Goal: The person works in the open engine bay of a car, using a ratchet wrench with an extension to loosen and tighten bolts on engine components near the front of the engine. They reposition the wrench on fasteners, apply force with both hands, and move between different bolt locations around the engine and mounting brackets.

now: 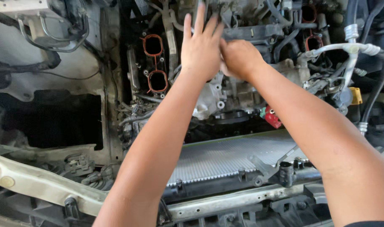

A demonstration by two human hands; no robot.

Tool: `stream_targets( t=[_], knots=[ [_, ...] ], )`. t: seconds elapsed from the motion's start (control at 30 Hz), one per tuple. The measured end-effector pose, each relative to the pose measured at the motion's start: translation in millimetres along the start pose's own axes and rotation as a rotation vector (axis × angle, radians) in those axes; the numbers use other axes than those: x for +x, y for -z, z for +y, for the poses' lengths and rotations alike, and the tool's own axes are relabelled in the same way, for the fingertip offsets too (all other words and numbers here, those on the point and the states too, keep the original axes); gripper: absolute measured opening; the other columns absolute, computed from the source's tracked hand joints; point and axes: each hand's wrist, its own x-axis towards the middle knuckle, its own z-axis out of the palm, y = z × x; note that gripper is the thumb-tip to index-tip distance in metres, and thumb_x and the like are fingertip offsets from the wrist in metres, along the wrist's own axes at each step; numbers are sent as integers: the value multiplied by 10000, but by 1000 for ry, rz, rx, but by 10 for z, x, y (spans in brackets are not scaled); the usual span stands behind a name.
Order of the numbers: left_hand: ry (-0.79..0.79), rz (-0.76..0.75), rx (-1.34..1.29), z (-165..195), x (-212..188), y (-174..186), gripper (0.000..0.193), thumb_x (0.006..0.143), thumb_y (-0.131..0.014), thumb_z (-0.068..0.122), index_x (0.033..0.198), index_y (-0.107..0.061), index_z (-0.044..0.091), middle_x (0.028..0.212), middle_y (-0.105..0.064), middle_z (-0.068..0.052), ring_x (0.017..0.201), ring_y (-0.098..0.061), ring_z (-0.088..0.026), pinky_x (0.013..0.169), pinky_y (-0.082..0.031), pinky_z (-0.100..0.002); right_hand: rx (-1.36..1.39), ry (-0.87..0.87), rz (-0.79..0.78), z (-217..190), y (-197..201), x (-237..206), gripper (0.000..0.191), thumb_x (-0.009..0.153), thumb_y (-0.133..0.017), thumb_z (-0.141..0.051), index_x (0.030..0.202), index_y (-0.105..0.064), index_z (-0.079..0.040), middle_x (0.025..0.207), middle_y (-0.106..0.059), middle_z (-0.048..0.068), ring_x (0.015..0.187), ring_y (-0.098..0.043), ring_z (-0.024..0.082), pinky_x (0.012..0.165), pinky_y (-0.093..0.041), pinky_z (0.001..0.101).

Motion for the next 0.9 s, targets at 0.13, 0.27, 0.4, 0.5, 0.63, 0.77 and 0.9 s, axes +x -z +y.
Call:
stream_targets(
  t=[0.13,0.27,0.4,0.5,0.63,0.77,0.9],
  knots=[
    [-74,-163,250,-105,-134,-199,447,822,-685,348,1171,-635,74,1140,-624,-112,1191,-516,-338,1149,-263,-536,28,215,123,9,93,-29,361,891,-727,-350,1000,-595,-33,818,-670,171,793,-672,399,676,-540,495],
    [-22,-226,289,-28,-217,-274,315,850,-648,330,1070,-616,107,1027,-609,-98,1052,-534,-303,1037,-351,-513,50,259,228,36,161,-74,344,876,-698,-396,969,-617,-75,873,-667,130,828,-673,360,643,-527,453],
    [34,-282,337,103,-411,-101,169,898,-597,243,1028,-593,135,951,-602,-91,965,-557,-288,851,-397,-460,131,36,122,103,212,-24,365,1010,-635,-473,852,-648,-144,836,-669,53,850,-654,321,700,-517,452],
    [153,-272,374,309,-543,31,144,877,-584,235,985,-584,140,894,-604,-89,851,-597,-288,780,-411,-462,159,-61,93,134,223,10,430,941,-647,-558,825,-642,-144,841,-666,41,850,-646,306,702,-504,458],
    [286,-308,272,531,-615,134,193,864,-607,216,1016,-580,99,912,-629,-103,806,-635,-281,761,-443,-433,115,-71,161,168,208,31,479,854,-683,-633,763,-707,-163,832,-707,25,997,-638,287,962,-420,505],
    [384,-296,-12,624,-713,203,262,817,-624,171,1041,-560,50,948,-663,-162,836,-691,-336,718,-530,-466,196,-67,267,189,164,161,412,910,-670,-602,832,-767,-210,1001,-737,0,1236,-551,289,1149,-208,586],
    [523,-372,-407,740,-812,198,397,831,-613,208,1124,-527,-45,980,-680,-260,896,-700,-436,821,-557,-498,271,-214,392,118,116,360,308,975,-704,-506,877,-754,-219,1144,-717,-49,1367,-478,265,1229,-123,608]
  ],
)
